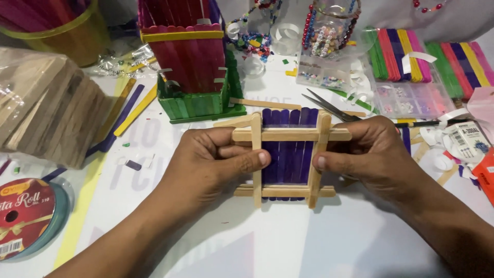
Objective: Assembling a decorative frame using popsicle sticks and double-sided tape.
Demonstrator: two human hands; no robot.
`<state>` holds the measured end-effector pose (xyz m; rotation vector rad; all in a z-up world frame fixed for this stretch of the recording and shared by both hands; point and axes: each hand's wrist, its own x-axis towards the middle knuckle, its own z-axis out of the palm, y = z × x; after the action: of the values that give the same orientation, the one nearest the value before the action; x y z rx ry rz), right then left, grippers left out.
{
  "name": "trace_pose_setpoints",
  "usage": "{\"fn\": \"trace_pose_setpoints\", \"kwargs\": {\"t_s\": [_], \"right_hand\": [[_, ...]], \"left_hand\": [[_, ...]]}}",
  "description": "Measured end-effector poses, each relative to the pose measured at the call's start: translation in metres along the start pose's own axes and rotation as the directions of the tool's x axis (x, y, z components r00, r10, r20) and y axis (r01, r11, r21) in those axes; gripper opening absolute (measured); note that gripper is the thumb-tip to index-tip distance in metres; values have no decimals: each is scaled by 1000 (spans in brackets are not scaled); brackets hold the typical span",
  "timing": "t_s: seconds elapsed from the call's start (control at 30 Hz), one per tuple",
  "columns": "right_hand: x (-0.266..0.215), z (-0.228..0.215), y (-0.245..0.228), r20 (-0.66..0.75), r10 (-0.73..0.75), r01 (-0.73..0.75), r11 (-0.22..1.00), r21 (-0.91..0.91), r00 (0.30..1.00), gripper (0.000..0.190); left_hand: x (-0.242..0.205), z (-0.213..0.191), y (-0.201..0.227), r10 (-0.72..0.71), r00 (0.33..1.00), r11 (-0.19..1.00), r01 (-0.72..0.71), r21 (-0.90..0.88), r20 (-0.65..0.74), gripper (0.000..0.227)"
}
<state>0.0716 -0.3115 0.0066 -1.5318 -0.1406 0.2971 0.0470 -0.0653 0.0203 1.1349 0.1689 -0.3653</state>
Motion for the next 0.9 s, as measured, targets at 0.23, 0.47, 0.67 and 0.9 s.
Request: {"fn": "trace_pose_setpoints", "kwargs": {"t_s": [0.23,0.47,0.67,0.9], "right_hand": [[5,-16,12,94,-51,53,999,-11,994,10],[7,-18,10,119,-81,85,996,-26,990,25],[9,-25,15,164,-92,104,993,-62,982,24],[12,-39,12,351,-137,155,988,-23,926,22]], "left_hand": [[-2,-2,4,33,999,995,-34,96,14,31],[-4,-5,3,74,992,992,-84,91,105,32],[-4,-9,2,99,980,982,-124,142,174,28],[-2,-11,-2,51,988,986,-73,147,147,24]]}}
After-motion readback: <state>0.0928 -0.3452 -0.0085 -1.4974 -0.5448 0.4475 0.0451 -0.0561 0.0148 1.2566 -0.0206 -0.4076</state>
